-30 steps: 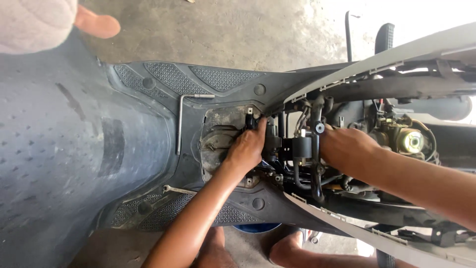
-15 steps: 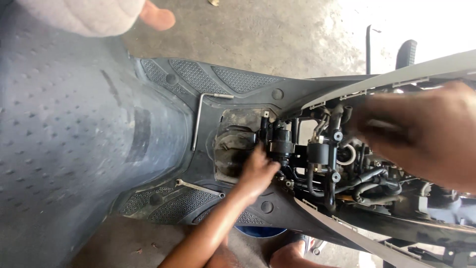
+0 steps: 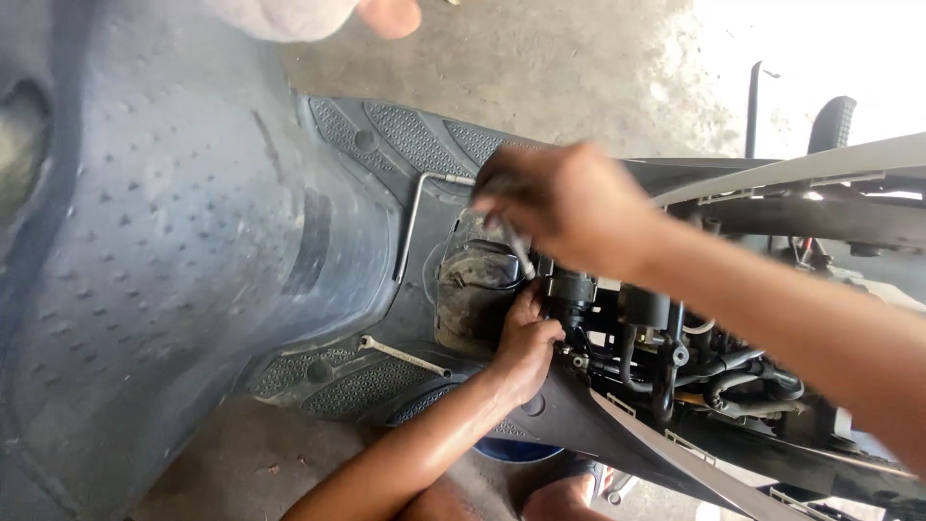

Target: The person works on a scooter engine with the seat removed, using a wrench to loosen and tighten bolts on a black cylindrical component near the carburetor. They repeatedly adjust the component and fasteners by hand and with the tool throughout the clip.

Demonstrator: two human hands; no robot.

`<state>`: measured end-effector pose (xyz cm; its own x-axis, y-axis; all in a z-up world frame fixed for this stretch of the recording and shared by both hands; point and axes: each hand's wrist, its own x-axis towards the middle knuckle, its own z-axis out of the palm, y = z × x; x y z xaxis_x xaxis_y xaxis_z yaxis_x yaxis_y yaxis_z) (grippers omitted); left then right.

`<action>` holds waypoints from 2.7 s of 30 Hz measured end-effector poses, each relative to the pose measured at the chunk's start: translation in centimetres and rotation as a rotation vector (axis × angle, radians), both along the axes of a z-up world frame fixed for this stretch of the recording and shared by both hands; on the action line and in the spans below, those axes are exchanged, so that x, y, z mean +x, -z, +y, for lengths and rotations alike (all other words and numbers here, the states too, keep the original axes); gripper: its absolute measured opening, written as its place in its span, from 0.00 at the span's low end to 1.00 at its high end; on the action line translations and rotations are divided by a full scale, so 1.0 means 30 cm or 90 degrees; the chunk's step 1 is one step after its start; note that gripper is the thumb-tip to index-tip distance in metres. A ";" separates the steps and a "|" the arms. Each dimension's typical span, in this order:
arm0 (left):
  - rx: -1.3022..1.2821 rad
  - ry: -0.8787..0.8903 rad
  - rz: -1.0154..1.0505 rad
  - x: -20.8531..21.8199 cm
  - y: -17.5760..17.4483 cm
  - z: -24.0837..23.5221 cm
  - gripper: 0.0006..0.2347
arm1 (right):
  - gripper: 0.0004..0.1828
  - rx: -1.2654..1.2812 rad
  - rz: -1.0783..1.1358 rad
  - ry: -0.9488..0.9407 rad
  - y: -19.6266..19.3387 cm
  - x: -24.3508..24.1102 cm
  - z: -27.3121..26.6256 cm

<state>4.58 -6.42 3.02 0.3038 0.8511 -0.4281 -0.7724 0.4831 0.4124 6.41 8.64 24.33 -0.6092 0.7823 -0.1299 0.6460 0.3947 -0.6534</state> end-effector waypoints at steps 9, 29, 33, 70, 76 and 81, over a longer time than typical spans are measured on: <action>-0.005 -0.019 -0.104 0.032 0.094 -0.037 0.24 | 0.14 -0.051 -0.194 -0.143 0.411 -0.040 -0.054; 0.004 -0.061 -0.143 0.059 0.181 -0.074 0.14 | 0.11 -0.089 -0.484 -0.172 0.561 -0.066 -0.100; 0.000 -0.049 -0.159 -0.009 0.011 -0.033 0.14 | 0.11 0.003 -0.508 -0.152 0.656 -0.033 -0.169; 0.048 -0.054 -0.199 0.091 0.370 -0.083 0.20 | 0.21 0.268 -0.556 0.049 0.554 -0.167 -0.321; -0.204 -0.014 -0.319 0.079 0.366 -0.096 0.19 | 0.13 0.201 -0.487 -0.039 0.685 -0.121 -0.273; -0.046 0.007 -0.127 0.061 0.286 -0.061 0.22 | 0.19 0.265 -0.588 -0.066 0.604 -0.155 -0.281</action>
